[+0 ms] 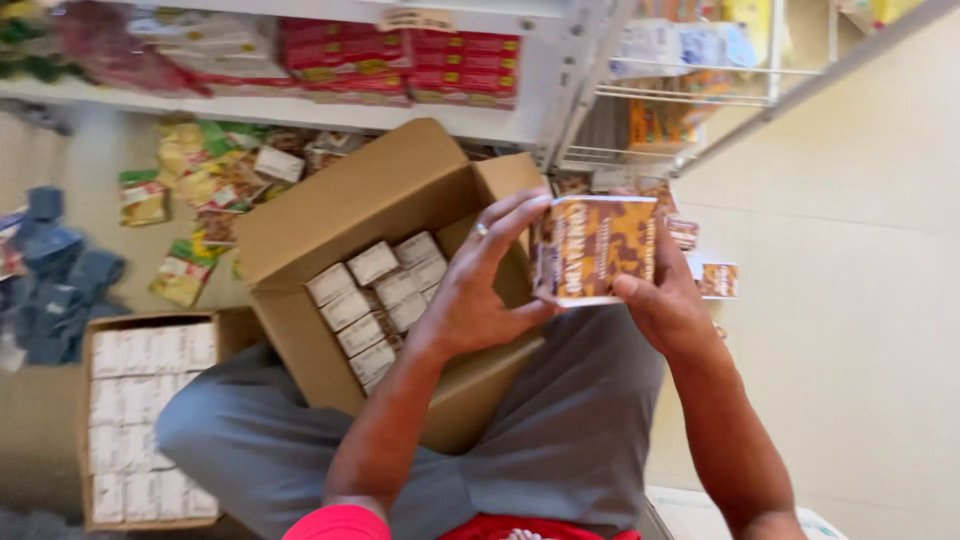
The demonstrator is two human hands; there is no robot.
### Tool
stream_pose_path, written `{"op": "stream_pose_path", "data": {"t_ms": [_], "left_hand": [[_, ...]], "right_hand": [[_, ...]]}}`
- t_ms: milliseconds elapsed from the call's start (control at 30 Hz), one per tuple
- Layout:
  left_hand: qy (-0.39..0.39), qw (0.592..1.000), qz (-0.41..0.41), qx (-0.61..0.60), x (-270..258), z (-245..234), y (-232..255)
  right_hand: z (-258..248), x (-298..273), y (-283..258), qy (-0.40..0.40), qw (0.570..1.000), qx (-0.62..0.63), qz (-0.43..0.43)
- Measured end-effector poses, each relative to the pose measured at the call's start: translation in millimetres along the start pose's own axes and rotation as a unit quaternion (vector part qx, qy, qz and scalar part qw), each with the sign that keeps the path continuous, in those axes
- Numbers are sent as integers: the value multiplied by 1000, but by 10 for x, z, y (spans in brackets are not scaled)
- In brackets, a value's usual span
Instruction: Packing small individual product boxes into a larger cardboard shipping box.
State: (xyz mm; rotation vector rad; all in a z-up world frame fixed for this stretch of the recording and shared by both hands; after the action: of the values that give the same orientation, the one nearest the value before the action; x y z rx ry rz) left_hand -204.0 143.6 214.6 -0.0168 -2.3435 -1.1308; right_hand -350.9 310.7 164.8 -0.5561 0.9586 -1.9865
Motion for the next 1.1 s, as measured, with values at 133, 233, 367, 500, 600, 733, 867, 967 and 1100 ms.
{"op": "stream_pose_path", "data": {"t_ms": [133, 233, 367, 500, 600, 733, 867, 967, 1100], "left_hand": [[87, 991, -99, 24, -450, -525, -6], [159, 964, -195, -85, -838, -802, -230], [245, 908, -299, -161, -1290, -1070, -518], [279, 882, -344, -160, -1653, -1147, -898], [295, 863, -326, -248, -1942, -1084, -1305], [192, 888, -391, -151, -2129, -939, -1617], [131, 884, -440, -92, -2144, -721, -1804], [179, 859, -472, -79, -2398, -445, -2197], [141, 886, -431, 96, -2609, -158, -2472]], "right_hand": [[336, 187, 398, -94, 987, -90, 99], [814, 410, 641, -172, 967, -116, 148], [1143, 674, 1169, -134, 966, -77, 206], [1251, 807, 1713, -102, 953, -20, 283], [1134, 836, 2102, -145, 957, -83, 238], [790, 811, 2685, -207, 922, -129, 301], [812, 769, 2723, -159, 909, -151, 354], [648, 769, 2899, -94, 896, -178, 396], [286, 668, 3225, 6, 861, -221, 458]]}}
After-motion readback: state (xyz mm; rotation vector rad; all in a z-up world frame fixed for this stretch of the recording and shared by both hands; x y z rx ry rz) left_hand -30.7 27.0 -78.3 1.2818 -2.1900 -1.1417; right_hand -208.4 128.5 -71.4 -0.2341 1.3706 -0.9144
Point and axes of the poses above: each hand's wrist, its own x-axis towards the middle knuckle, its own z-axis out of the palm, y = z × x, the point moved 3 cm from there along x, towards the middle knuckle, and after that the axes turned 7 degrees about x, right-handed, at the moved point
